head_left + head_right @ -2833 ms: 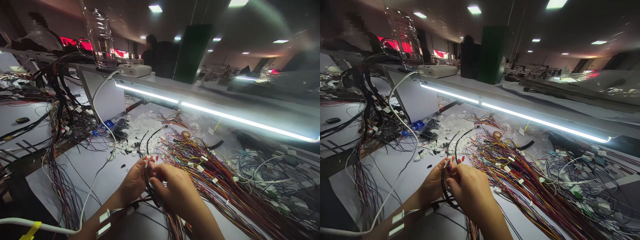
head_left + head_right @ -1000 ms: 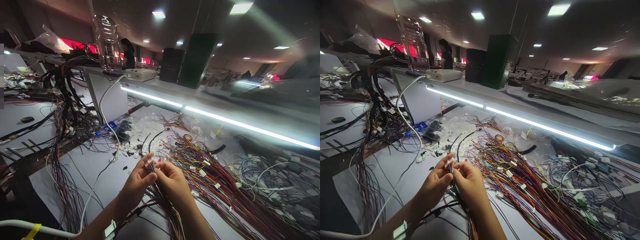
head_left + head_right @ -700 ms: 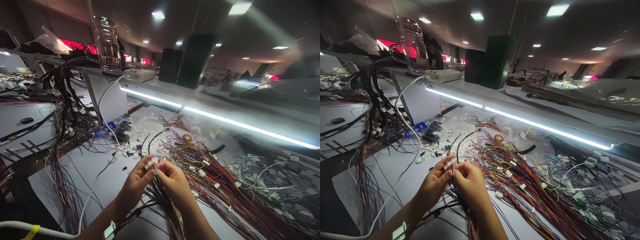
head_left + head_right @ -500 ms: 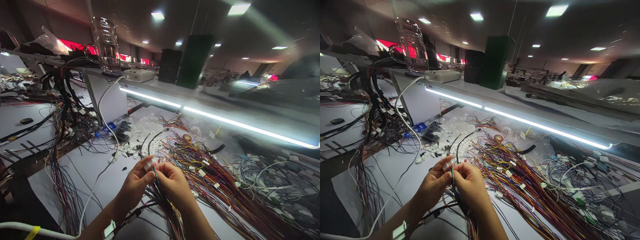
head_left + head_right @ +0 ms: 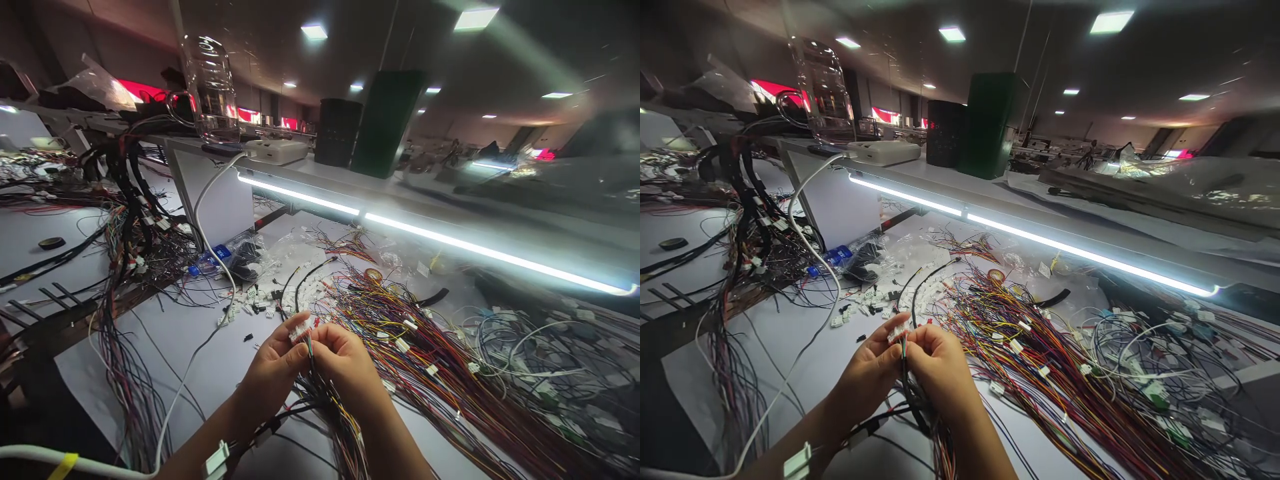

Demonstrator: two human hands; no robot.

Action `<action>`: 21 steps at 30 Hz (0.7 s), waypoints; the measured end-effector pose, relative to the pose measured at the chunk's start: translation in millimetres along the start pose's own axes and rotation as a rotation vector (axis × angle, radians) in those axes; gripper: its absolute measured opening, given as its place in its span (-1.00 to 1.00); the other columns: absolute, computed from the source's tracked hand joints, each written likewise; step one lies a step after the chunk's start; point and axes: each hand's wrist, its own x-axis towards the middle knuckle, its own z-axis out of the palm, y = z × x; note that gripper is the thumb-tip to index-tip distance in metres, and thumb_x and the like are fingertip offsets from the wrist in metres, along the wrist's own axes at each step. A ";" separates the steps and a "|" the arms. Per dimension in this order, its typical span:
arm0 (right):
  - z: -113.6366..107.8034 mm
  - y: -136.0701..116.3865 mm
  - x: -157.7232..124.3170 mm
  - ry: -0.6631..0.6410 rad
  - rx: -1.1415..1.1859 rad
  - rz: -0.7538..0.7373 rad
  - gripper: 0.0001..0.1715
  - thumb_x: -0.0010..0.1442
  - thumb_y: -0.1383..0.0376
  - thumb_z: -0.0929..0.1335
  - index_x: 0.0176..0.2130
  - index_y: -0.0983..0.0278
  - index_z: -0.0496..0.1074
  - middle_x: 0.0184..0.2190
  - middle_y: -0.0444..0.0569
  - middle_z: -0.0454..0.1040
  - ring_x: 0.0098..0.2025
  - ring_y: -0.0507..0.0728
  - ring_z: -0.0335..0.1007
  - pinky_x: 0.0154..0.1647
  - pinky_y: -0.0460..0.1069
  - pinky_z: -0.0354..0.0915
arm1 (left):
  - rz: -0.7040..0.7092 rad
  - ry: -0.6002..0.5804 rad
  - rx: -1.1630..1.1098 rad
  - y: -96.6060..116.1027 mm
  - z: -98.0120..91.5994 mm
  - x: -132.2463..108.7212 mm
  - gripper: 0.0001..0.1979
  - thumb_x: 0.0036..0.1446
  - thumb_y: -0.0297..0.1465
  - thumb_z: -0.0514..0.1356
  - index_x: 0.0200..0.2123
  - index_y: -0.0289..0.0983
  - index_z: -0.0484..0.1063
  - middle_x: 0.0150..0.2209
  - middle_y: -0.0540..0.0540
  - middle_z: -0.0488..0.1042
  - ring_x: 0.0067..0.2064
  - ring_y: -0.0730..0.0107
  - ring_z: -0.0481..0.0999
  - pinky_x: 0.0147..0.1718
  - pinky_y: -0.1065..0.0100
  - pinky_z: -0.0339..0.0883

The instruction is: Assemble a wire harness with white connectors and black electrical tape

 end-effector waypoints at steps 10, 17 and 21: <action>4.5 1.5 -2.0 0.013 0.017 -0.015 -0.77 0.12 0.19 0.38 -0.42 0.32 0.38 -0.51 -0.13 0.39 -0.47 0.01 0.23 -0.42 -0.10 0.17 | 0.048 -0.034 0.000 3.4 -0.5 0.6 -0.55 -0.01 -0.46 0.38 0.00 -0.16 0.45 -0.35 -0.04 0.58 -0.32 0.47 0.52 -0.21 0.40 0.33; 6.8 -8.2 -4.7 0.029 -0.032 0.003 -0.77 0.10 0.18 0.37 -0.41 0.31 0.40 -0.53 -0.15 0.37 -0.48 0.00 0.20 -0.44 -0.11 0.14 | 0.048 -0.011 0.027 2.9 -1.2 -0.6 -0.54 -0.02 -0.45 0.38 0.00 -0.18 0.44 -0.36 -0.03 0.57 -0.35 0.48 0.50 -0.24 0.41 0.32; 8.5 -10.3 -4.2 0.064 -0.045 0.010 -0.78 0.08 0.19 0.36 -0.42 0.32 0.39 -0.53 -0.16 0.34 -0.49 -0.01 0.16 -0.45 -0.11 0.13 | 0.040 -0.013 0.061 2.1 -2.4 -0.5 -0.53 0.00 -0.45 0.36 0.01 -0.18 0.42 -0.32 -0.05 0.57 -0.31 0.45 0.50 -0.20 0.38 0.31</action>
